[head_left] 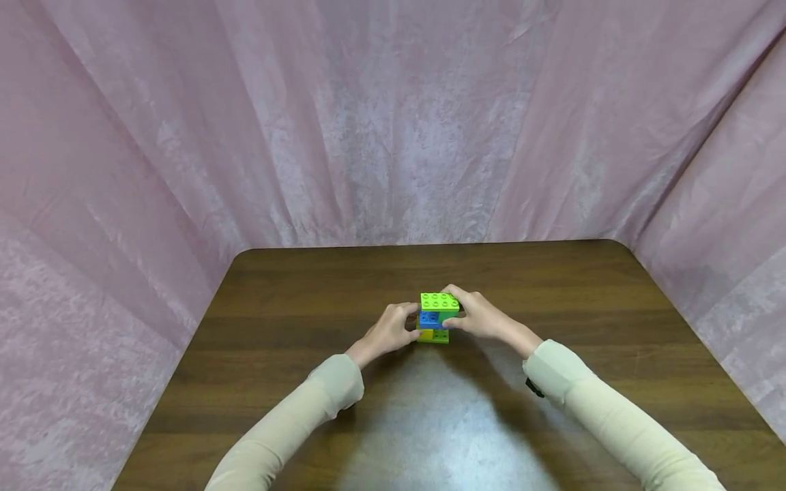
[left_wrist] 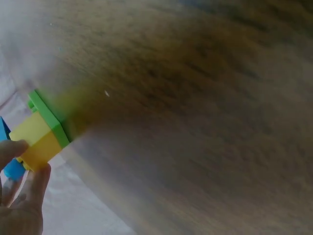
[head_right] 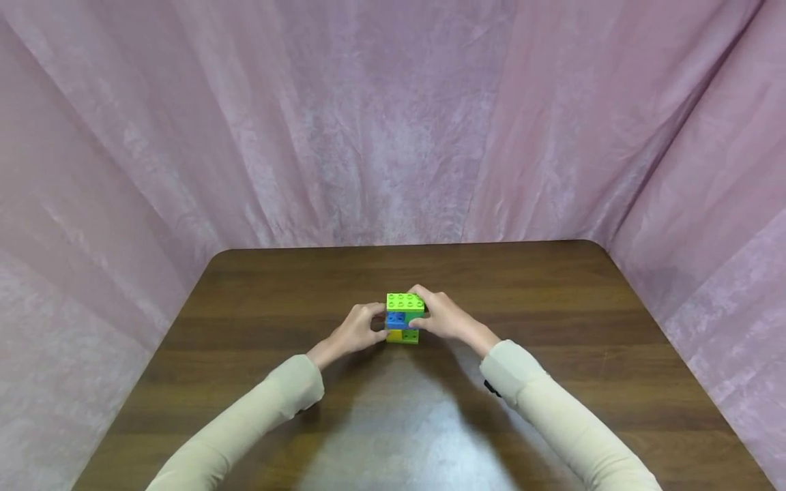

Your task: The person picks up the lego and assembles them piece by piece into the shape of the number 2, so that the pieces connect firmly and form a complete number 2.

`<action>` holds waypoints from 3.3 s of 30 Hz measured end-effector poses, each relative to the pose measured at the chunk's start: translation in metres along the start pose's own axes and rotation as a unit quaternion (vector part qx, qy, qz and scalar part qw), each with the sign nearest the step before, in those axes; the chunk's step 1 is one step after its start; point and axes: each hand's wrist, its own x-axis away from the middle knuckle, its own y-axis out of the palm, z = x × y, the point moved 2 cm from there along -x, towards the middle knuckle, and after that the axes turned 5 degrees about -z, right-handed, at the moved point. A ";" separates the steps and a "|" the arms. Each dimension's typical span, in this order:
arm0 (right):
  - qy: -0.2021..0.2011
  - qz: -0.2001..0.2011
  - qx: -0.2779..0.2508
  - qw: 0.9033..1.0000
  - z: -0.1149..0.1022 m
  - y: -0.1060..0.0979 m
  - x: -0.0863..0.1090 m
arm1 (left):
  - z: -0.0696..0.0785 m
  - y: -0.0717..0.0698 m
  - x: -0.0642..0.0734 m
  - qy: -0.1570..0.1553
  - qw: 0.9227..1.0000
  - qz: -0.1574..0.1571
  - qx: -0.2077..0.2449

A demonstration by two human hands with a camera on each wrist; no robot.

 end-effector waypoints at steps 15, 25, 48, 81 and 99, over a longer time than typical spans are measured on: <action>-0.008 0.036 -0.022 0.999 0.002 0.005 0.003 | -0.002 0.000 0.004 -0.014 1.000 0.011 0.002; -0.021 0.040 0.005 0.999 -0.001 0.010 0.000 | -0.004 0.002 0.002 -0.014 0.999 0.006 0.029; -0.037 0.017 0.041 0.998 -0.006 0.008 -0.007 | -0.001 0.000 0.005 -0.016 0.991 -0.004 0.132; 0.019 0.083 -0.100 0.991 -0.011 -0.010 -0.003 | 0.014 -0.024 -0.007 -0.071 0.981 -0.007 0.181; 0.047 0.184 -0.159 0.969 -0.016 -0.013 0.000 | 0.031 -0.033 -0.003 -0.081 0.963 0.025 0.257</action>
